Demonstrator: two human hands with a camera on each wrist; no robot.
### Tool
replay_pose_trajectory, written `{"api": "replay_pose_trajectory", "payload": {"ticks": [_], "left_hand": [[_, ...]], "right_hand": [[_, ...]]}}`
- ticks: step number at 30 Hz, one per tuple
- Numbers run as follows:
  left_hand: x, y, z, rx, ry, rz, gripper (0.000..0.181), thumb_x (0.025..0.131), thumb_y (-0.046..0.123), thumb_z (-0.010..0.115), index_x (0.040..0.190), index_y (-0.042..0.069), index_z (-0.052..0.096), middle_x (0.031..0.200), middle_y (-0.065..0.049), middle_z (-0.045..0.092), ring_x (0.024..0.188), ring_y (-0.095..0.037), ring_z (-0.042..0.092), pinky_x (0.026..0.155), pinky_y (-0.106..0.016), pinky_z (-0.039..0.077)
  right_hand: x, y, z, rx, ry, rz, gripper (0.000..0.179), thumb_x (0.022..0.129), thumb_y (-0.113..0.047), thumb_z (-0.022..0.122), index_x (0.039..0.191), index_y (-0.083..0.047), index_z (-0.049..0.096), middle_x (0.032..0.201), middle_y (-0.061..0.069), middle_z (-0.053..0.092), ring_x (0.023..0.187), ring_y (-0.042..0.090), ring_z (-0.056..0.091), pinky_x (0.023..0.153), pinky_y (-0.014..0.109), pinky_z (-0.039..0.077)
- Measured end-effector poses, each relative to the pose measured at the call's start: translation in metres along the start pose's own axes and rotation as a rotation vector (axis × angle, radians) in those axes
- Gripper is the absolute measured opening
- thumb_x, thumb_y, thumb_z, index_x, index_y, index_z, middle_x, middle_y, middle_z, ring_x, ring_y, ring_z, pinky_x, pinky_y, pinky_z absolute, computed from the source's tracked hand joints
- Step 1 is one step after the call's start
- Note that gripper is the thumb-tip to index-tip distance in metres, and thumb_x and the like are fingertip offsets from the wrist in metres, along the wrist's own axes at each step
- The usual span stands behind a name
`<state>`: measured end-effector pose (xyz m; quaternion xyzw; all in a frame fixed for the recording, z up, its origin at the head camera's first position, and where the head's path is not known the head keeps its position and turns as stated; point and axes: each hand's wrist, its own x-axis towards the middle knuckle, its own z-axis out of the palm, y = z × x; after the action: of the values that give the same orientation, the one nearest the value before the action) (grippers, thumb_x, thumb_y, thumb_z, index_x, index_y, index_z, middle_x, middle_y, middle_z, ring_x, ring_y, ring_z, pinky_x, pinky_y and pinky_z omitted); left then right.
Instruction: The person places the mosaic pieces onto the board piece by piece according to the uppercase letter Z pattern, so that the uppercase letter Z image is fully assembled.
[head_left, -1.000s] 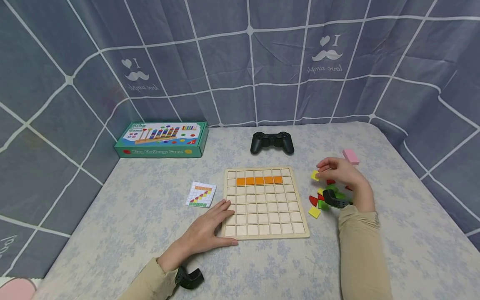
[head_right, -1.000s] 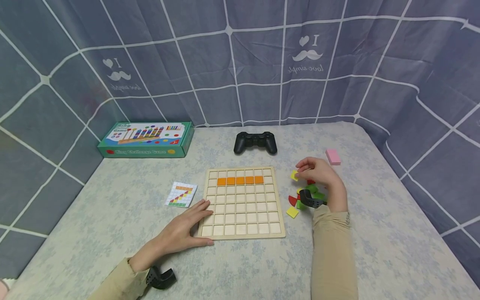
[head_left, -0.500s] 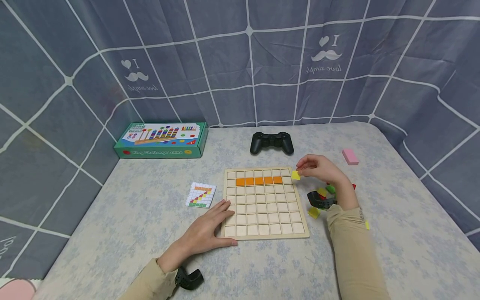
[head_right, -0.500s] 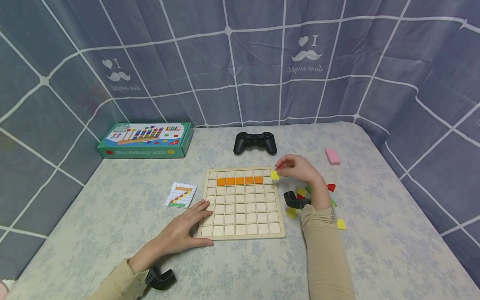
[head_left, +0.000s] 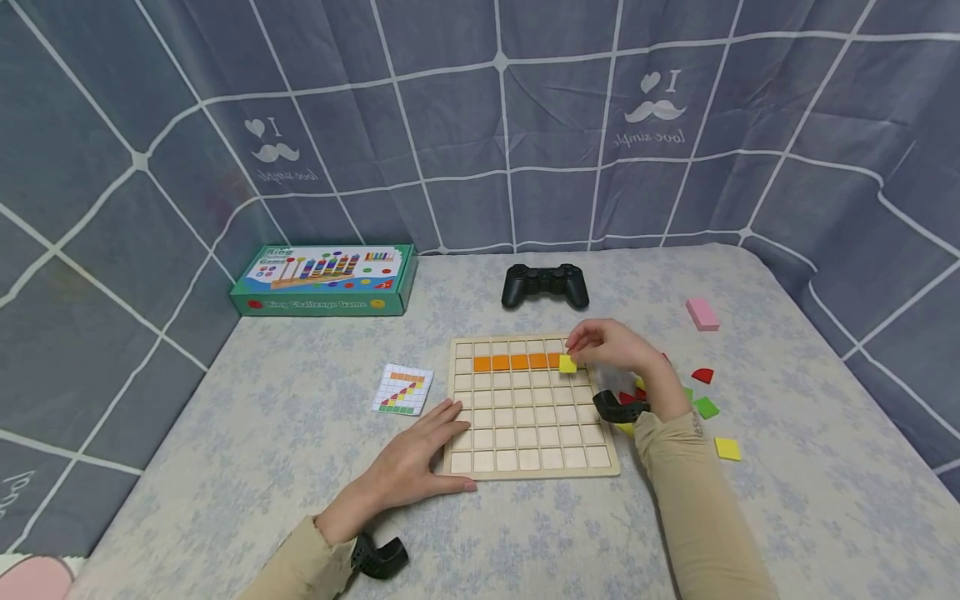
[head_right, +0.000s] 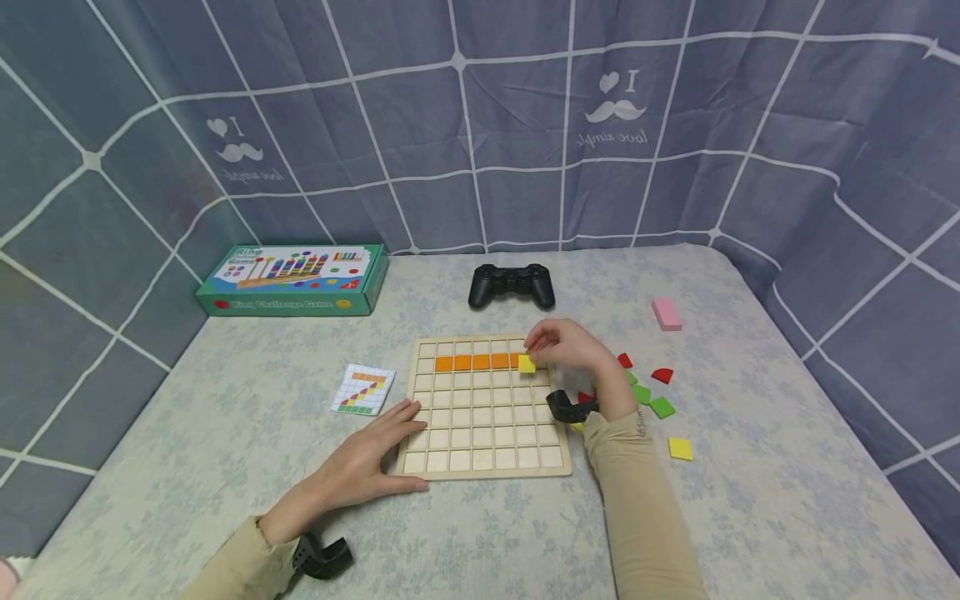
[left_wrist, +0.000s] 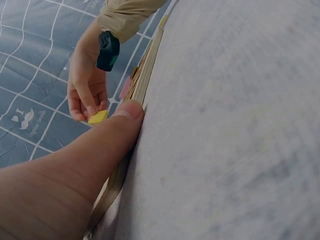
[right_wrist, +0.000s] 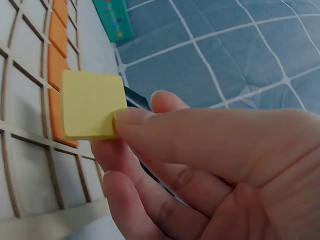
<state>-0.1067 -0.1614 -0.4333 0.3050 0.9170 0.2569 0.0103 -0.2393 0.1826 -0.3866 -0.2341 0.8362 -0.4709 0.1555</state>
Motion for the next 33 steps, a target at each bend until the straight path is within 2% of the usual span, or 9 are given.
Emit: {"api": "replay_pose_trajectory", "payload": {"ticks": [3, 10, 14, 18, 24, 29, 33], "left_hand": [[0.000, 0.000, 0.000, 0.002, 0.001, 0.002, 0.082, 0.074, 0.063, 0.067, 0.132, 0.007, 0.052, 0.149, -0.011, 0.032, 0.140, -0.021, 0.021, 0.108, -0.043, 0.029], [0.000, 0.000, 0.000, 0.003, 0.005, 0.004, 0.081, 0.074, 0.062, 0.067, 0.132, 0.007, 0.053, 0.149, -0.011, 0.032, 0.140, -0.022, 0.022, 0.108, -0.043, 0.029], [0.000, 0.000, 0.000, 0.005, 0.003, 0.002, 0.082, 0.074, 0.062, 0.067, 0.132, 0.007, 0.053, 0.149, -0.011, 0.032, 0.140, -0.022, 0.022, 0.108, -0.043, 0.029], [0.000, 0.000, 0.000, 0.008, 0.001, 0.000, 0.082, 0.074, 0.063, 0.067, 0.132, 0.007, 0.053, 0.149, -0.011, 0.032, 0.140, -0.022, 0.022, 0.108, -0.043, 0.029], [0.000, 0.000, 0.000, 0.011, 0.001, 0.001, 0.082, 0.074, 0.063, 0.067, 0.132, 0.007, 0.053, 0.149, -0.011, 0.032, 0.140, -0.022, 0.022, 0.108, -0.043, 0.029], [0.000, 0.000, 0.000, 0.006, -0.001, -0.003, 0.082, 0.074, 0.063, 0.067, 0.132, 0.007, 0.053, 0.150, -0.011, 0.032, 0.140, -0.021, 0.021, 0.108, -0.043, 0.029], [0.000, 0.000, 0.000, 0.002, -0.003, -0.007, 0.082, 0.074, 0.063, 0.067, 0.132, 0.007, 0.052, 0.150, -0.011, 0.032, 0.140, -0.021, 0.021, 0.108, -0.043, 0.029]], "right_hand": [[0.003, 0.001, 0.004, -0.023, -0.020, -0.002, 0.018, 0.086, -0.002, 0.065, 0.101, 0.007, 0.060, 0.096, 0.016, 0.066, 0.089, 0.028, 0.062, 0.080, 0.037, 0.048], [0.009, 0.003, 0.012, -0.014, -0.084, 0.005, 0.015, 0.086, 0.000, 0.063, 0.099, 0.008, 0.060, 0.089, 0.017, 0.066, 0.077, 0.027, 0.062, 0.068, 0.036, 0.052], [0.010, 0.002, 0.014, -0.019, -0.091, 0.017, 0.014, 0.086, 0.000, 0.063, 0.097, 0.008, 0.060, 0.089, 0.017, 0.066, 0.075, 0.023, 0.061, 0.067, 0.033, 0.051], [0.010, 0.001, 0.015, -0.038, -0.067, 0.029, 0.015, 0.083, 0.001, 0.065, 0.097, 0.007, 0.061, 0.090, 0.017, 0.067, 0.078, 0.022, 0.062, 0.070, 0.032, 0.049], [0.006, 0.000, 0.008, -0.082, 0.011, 0.028, 0.018, 0.083, -0.004, 0.068, 0.100, 0.001, 0.064, 0.096, 0.014, 0.068, 0.084, 0.023, 0.062, 0.077, 0.035, 0.047], [-0.003, -0.002, -0.003, -0.041, 0.061, 0.030, 0.021, 0.085, -0.009, 0.068, 0.104, 0.001, 0.063, 0.101, 0.015, 0.066, 0.089, 0.025, 0.062, 0.080, 0.037, 0.048], [-0.011, -0.002, -0.012, 0.007, 0.107, 0.057, 0.025, 0.086, -0.013, 0.068, 0.107, 0.001, 0.062, 0.102, 0.013, 0.066, 0.091, 0.021, 0.061, 0.083, 0.035, 0.047]]}}
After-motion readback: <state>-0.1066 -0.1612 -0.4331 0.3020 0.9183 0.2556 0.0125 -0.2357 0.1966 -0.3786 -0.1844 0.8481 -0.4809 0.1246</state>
